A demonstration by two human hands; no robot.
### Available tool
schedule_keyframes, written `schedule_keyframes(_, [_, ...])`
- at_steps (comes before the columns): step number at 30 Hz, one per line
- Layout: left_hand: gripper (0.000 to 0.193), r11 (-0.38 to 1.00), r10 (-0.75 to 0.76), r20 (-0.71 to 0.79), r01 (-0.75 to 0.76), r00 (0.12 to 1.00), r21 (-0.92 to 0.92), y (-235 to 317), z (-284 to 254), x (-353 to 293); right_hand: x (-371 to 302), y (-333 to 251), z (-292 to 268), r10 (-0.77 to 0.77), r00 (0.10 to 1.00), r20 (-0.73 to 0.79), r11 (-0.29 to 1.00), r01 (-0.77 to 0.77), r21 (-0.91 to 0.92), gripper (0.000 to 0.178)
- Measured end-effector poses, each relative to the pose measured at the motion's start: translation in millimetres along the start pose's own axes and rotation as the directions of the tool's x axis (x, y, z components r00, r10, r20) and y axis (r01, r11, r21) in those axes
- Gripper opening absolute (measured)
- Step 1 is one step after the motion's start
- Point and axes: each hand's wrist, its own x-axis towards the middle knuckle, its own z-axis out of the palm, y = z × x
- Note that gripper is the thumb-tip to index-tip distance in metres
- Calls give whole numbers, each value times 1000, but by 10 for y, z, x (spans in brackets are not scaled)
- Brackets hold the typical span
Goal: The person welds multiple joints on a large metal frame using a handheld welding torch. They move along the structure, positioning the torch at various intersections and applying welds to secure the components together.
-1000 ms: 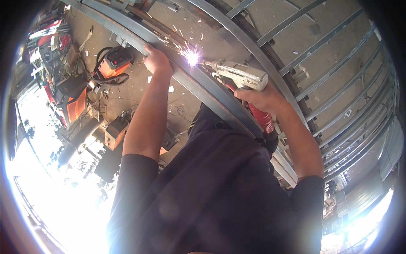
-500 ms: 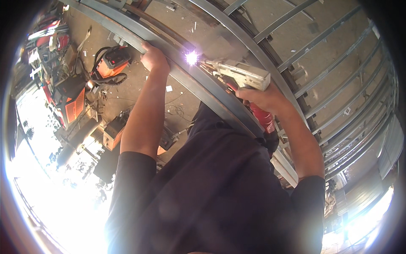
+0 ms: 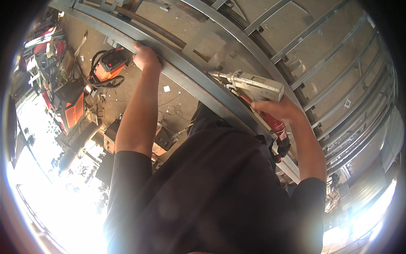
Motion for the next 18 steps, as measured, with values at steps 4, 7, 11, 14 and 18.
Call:
schedule_keyframes(4, [87, 1000, -15, 24, 16, 1000, -20, 2, 5, 7, 11, -15, -15, 72, 997, 34, 997, -71, -35, 56])
schedule_keyframes(7, [87, 999, -21, 39, 23, 999, -41, 1, 16, 11, 19, -5, -17, 77, 996, 34, 996, -75, -53, 54])
schedule_keyframes(11, [87, 998, -10, 33, 12, 999, -63, -27, 29, 37, 29, 14, -32, 71, 996, 48, 996, -68, -57, 52])
schedule_keyframes(14, [86, 998, -6, 27, 8, 1000, -69, -29, 35, 41, 27, 16, -37, 77, 996, 50, 995, -74, -68, 50])
schedule_keyframes(18, [85, 996, -16, 35, 19, 999, -83, 13, 11, -23, 26, 32, -32, 72, 996, 48, 996, -70, -53, 49])
